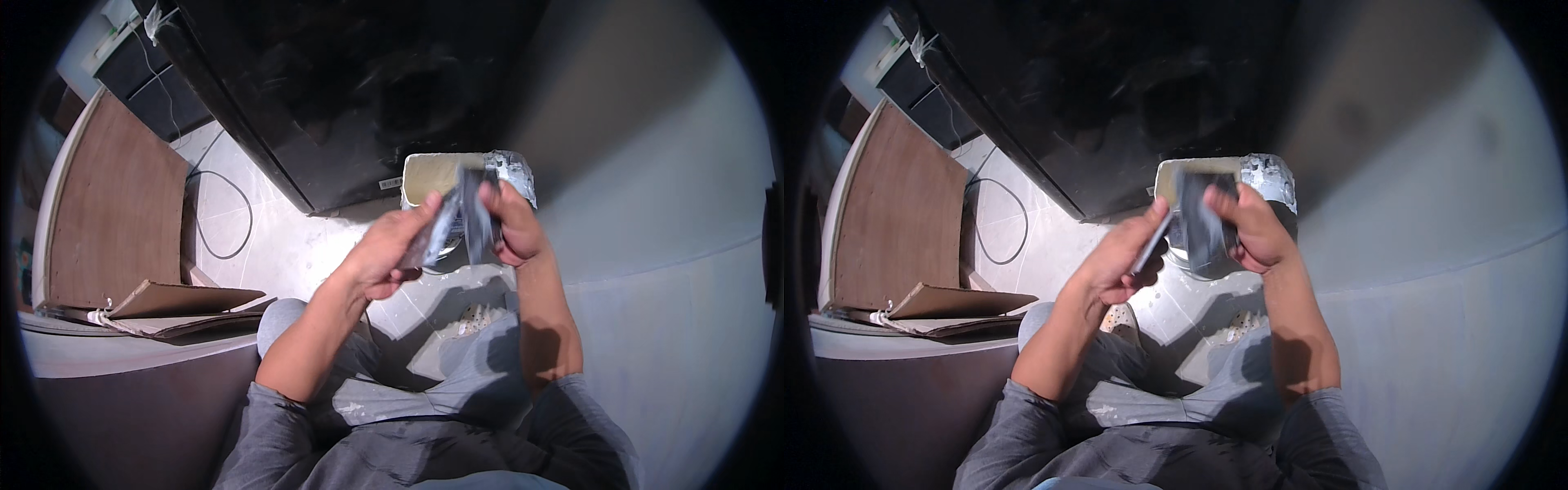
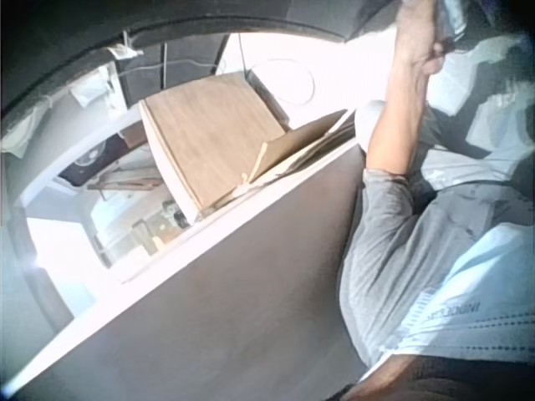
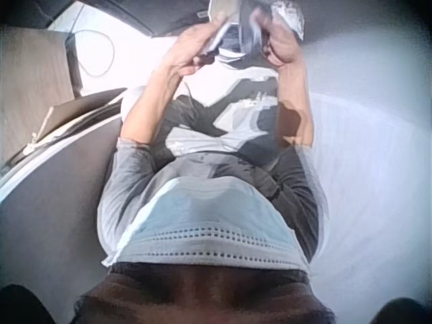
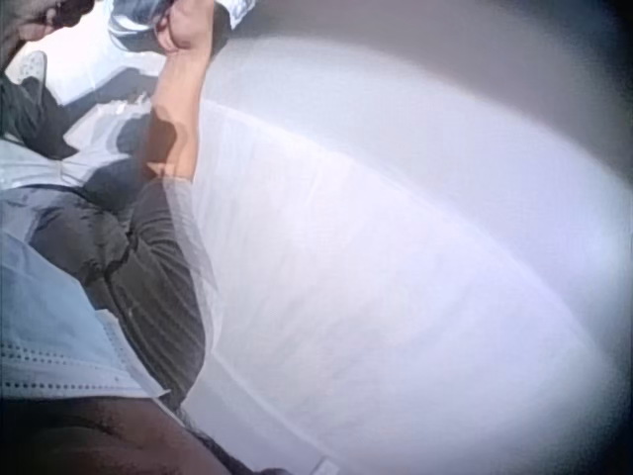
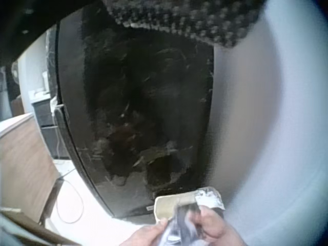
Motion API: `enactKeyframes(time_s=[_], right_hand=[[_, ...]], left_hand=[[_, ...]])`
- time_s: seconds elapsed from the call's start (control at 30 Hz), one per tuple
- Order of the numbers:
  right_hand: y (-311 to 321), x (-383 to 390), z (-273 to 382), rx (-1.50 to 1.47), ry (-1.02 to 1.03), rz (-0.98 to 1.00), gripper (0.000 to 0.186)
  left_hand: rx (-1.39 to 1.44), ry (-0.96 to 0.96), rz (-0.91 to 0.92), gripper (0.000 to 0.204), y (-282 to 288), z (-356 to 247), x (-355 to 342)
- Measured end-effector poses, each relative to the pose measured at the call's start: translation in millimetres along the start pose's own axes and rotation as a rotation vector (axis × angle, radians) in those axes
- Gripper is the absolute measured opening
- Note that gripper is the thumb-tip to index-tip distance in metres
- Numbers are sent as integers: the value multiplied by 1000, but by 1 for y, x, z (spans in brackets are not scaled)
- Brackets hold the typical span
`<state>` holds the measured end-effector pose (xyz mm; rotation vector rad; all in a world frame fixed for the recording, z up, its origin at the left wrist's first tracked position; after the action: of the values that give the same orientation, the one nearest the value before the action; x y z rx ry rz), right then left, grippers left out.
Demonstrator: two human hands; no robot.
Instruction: The person sits on the floor and uses a putty knife to scoop white wall compound from a bucket. They apply the compound to a section of the wall near the floor, smoothing it out with the tool. The person repeatedly scoops and applies the material to the same area.
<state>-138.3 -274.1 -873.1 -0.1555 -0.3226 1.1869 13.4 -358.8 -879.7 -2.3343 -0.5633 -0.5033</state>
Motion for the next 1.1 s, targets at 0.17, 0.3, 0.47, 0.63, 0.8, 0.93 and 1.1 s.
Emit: enactKeyframes(time_s=[0.17,0.3,0.47,0.63,0.8,0.93,1.1], right_hand=[[1,8,1,308,10,232,55],[21,8,19,-150,142,-93,36],[11,12,30,-362,338,-6,29],[-1,12,30,-174,394,230,14],[30,-8,22,387,265,-396,18],[23,0,32,221,333,-346,23],[18,-1,32,191,353,-366,42]], left_hand=[[59,-366,-112,45,25,-50,7],[-306,-848,-495,27,56,-85,26],[-427,-929,-467,33,65,-85,24],[-514,-894,-373,40,32,-70,23],[-335,-1121,-352,32,26,-78,43],[-198,-1029,-296,27,41,-81,31],[-24,-856,-114,35,30,-64,14]])
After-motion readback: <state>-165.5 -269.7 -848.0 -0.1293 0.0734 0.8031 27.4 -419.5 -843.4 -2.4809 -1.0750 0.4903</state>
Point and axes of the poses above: each hand's wrist, its own x-axis away from the middle knuckle, its own y-axis out of the back of the hand, z = x × y, the point moved 6 cm from there along -x, towards the middle knuckle, and after that the axes turned 6 degrees about x, right-handed, at the moved point
